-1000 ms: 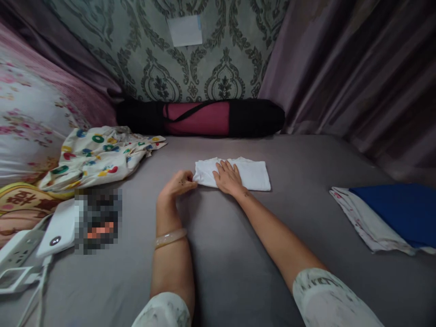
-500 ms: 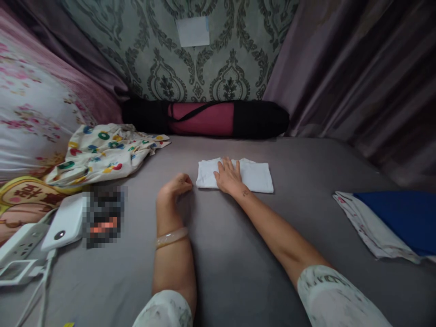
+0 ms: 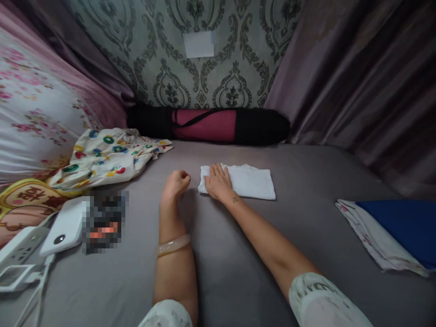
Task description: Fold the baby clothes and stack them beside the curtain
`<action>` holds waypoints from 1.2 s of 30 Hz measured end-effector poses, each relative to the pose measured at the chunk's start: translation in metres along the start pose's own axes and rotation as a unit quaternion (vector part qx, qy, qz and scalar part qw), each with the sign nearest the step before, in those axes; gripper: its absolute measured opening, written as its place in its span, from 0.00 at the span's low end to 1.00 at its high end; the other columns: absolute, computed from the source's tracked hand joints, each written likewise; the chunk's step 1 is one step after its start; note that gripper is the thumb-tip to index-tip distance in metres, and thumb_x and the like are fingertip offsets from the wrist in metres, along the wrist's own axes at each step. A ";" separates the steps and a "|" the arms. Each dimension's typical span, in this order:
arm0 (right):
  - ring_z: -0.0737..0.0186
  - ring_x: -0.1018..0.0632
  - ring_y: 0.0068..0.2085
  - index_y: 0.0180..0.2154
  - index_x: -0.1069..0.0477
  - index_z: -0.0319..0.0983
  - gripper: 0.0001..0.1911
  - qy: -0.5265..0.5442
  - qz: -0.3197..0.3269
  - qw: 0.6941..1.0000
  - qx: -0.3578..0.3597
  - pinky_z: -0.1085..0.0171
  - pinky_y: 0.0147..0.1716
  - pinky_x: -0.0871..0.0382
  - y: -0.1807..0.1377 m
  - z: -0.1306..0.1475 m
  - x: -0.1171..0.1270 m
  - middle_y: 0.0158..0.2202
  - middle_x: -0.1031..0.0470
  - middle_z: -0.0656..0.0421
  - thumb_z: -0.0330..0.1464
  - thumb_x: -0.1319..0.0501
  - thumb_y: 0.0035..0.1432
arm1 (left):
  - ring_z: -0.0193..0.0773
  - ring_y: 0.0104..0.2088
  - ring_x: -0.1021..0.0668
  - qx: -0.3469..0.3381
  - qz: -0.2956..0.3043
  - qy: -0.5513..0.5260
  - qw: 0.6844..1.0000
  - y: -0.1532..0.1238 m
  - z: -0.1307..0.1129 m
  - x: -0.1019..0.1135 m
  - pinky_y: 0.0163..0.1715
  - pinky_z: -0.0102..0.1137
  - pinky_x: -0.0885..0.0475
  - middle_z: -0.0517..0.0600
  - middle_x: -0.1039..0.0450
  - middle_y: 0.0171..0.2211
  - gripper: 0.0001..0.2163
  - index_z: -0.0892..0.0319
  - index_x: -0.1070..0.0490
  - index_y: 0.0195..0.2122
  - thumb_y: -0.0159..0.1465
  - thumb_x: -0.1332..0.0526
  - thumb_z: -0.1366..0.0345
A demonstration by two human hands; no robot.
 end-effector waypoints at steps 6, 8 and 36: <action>0.53 0.51 0.69 0.66 0.49 0.27 0.33 0.018 0.006 0.999 0.039 0.53 0.66 0.61 0.006 0.022 -0.022 0.69 0.51 0.47 0.42 0.58 0.68 | 0.38 0.33 0.23 0.004 -0.029 -0.031 0.999 0.001 0.003 0.001 0.35 0.30 0.31 0.54 0.22 0.30 0.12 0.61 0.24 0.35 0.60 0.46 0.64; 0.52 0.51 0.69 0.66 0.50 0.27 0.33 0.014 0.012 0.999 0.035 0.53 0.66 0.61 0.007 0.021 -0.025 0.69 0.52 0.47 0.41 0.57 0.68 | 0.39 0.33 0.22 0.003 -0.034 -0.037 0.999 0.002 0.004 -0.001 0.35 0.30 0.31 0.54 0.22 0.30 0.12 0.61 0.24 0.35 0.60 0.46 0.64; 0.51 0.51 0.69 0.66 0.50 0.25 0.32 0.049 0.015 0.999 0.014 0.53 0.66 0.62 -0.006 -0.021 0.016 0.69 0.51 0.46 0.40 0.59 0.69 | 0.41 0.38 0.21 -0.060 -0.139 -0.049 0.987 0.000 -0.040 -0.007 0.39 0.30 0.31 0.55 0.21 0.35 0.13 0.61 0.24 0.38 0.65 0.47 0.61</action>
Point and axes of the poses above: each hand's wrist, its own y-axis towards the middle knuckle, its own x-axis out of the back of the hand, z = x × y, the point moved 6 cm from there along y, towards the middle knuckle
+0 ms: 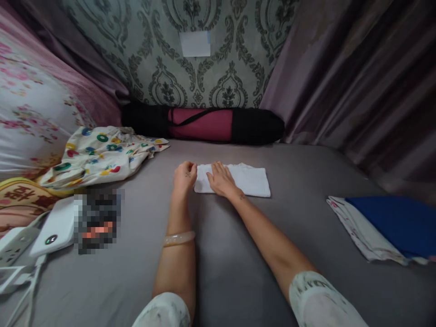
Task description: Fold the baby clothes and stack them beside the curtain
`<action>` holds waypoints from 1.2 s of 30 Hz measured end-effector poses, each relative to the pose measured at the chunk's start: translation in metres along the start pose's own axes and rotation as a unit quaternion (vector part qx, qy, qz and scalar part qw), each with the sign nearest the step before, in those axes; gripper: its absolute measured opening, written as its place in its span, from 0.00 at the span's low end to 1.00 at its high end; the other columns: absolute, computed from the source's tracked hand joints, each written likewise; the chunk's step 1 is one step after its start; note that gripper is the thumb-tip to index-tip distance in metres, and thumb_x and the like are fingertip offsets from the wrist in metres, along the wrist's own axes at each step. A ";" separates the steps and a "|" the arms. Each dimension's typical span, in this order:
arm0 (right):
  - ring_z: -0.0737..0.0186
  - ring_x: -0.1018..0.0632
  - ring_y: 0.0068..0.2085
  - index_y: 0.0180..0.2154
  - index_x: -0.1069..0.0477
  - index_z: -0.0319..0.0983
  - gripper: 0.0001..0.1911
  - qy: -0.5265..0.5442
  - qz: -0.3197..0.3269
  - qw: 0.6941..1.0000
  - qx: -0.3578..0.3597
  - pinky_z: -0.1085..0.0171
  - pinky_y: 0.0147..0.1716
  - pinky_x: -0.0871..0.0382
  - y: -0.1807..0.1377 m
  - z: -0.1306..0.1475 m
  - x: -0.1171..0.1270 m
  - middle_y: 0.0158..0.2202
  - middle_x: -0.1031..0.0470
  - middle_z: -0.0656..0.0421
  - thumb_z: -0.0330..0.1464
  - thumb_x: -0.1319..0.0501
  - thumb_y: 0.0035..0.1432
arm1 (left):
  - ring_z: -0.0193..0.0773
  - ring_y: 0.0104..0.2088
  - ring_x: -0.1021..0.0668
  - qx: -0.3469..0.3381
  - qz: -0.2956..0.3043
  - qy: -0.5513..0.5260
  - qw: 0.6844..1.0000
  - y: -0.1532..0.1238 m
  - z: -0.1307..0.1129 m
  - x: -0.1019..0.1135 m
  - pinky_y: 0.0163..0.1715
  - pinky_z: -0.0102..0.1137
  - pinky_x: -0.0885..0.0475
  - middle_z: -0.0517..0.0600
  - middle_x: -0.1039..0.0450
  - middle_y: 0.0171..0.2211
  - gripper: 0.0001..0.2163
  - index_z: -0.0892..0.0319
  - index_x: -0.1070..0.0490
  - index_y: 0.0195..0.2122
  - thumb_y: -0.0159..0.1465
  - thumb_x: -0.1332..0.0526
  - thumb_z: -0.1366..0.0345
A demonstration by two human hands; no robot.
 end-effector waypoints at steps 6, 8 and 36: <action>0.51 0.51 0.69 0.66 0.48 0.25 0.33 -0.050 -0.007 0.998 -0.048 0.53 0.66 0.62 -0.013 -0.047 0.006 0.68 0.50 0.45 0.41 0.61 0.69 | 0.41 0.44 0.22 -0.103 0.074 0.035 0.991 -0.010 -0.040 -0.045 0.45 0.32 0.32 0.56 0.22 0.43 0.12 0.60 0.26 0.44 0.67 0.48 0.66; 0.53 0.50 0.69 0.65 0.47 0.25 0.32 -0.055 -0.005 0.997 -0.045 0.54 0.66 0.61 -0.016 -0.051 0.001 0.68 0.50 0.46 0.40 0.61 0.69 | 0.42 0.47 0.23 -0.133 0.092 0.042 0.986 -0.015 -0.049 -0.056 0.49 0.33 0.32 0.57 0.23 0.46 0.13 0.61 0.26 0.46 0.67 0.48 0.68; 0.51 0.48 0.68 0.65 0.45 0.29 0.30 -0.062 -0.068 0.990 -0.103 0.51 0.65 0.60 -0.028 -0.088 0.014 0.68 0.47 0.48 0.37 0.60 0.69 | 0.49 0.67 0.45 -0.163 0.125 0.163 0.965 -0.030 -0.056 -0.098 0.64 0.50 0.51 0.57 0.45 0.66 0.25 0.60 0.43 0.65 0.71 0.58 0.55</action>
Point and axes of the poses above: each hand's wrist, its own y-axis towards the middle knuckle, its own x-axis out of the back of the hand, z = x × y, the point moved 6 cm from there along y, towards the middle knuckle
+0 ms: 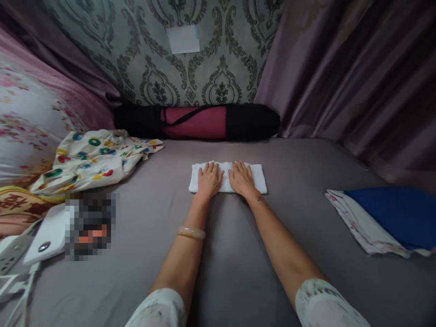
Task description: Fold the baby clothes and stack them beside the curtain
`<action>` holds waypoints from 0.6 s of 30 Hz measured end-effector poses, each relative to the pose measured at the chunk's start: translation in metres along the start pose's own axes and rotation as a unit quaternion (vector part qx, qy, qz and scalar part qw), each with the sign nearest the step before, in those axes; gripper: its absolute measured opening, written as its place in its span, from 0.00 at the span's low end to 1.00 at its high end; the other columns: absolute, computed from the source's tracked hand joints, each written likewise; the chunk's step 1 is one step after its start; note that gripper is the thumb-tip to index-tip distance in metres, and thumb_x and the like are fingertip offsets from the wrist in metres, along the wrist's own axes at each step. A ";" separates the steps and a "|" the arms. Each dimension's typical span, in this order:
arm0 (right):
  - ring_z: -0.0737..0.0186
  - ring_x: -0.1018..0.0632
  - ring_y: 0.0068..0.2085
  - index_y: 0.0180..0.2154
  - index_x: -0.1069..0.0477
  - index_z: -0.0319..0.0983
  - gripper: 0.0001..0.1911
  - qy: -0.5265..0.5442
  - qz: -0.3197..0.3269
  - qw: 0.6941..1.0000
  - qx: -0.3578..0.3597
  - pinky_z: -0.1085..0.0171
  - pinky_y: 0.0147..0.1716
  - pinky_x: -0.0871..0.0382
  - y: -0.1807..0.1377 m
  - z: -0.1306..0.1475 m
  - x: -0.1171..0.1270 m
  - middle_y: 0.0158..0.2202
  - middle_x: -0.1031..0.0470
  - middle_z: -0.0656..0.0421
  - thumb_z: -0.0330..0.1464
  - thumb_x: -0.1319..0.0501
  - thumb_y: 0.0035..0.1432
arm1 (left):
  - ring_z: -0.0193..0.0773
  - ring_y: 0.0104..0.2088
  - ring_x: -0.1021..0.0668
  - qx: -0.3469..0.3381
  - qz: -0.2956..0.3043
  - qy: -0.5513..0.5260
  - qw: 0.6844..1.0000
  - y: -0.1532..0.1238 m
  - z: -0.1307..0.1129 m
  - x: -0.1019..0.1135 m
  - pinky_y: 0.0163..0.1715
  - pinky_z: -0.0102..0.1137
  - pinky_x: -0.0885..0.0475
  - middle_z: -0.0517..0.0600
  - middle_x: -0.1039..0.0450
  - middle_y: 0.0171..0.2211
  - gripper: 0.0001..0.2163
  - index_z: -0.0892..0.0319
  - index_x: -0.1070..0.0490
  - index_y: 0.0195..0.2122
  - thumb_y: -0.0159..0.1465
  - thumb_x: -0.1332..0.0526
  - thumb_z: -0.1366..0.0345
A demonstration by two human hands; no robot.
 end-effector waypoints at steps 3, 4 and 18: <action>0.50 0.49 0.68 0.65 0.46 0.28 0.30 0.002 -0.003 1.000 -0.031 0.48 0.65 0.60 -0.002 -0.005 -0.002 0.68 0.49 0.48 0.38 0.60 0.69 | 0.51 0.68 0.47 0.017 0.011 0.013 1.000 0.001 0.008 -0.005 0.65 0.52 0.55 0.58 0.47 0.67 0.26 0.61 0.44 0.65 0.71 0.59 0.54; 0.50 0.49 0.68 0.66 0.47 0.28 0.30 0.003 0.001 0.999 -0.034 0.49 0.65 0.60 -0.002 -0.006 -0.004 0.68 0.49 0.48 0.38 0.60 0.69 | 0.52 0.68 0.47 0.020 0.021 0.013 1.000 0.002 0.009 -0.007 0.65 0.52 0.54 0.58 0.47 0.67 0.27 0.62 0.44 0.65 0.71 0.60 0.54; 0.50 0.50 0.69 0.66 0.48 0.25 0.33 -0.010 0.010 0.997 -0.078 0.52 0.66 0.62 0.001 -0.036 -0.001 0.68 0.49 0.45 0.41 0.63 0.69 | 0.54 0.69 0.51 0.073 0.046 0.009 0.996 0.003 0.036 -0.002 0.65 0.50 0.53 0.59 0.51 0.69 0.29 0.63 0.47 0.66 0.70 0.60 0.53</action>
Point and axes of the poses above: each hand's wrist, its own y-axis towards the middle knuckle, its own x-axis out of the back of the hand, z = x × y, the point moved 6 cm from there along y, towards the middle knuckle
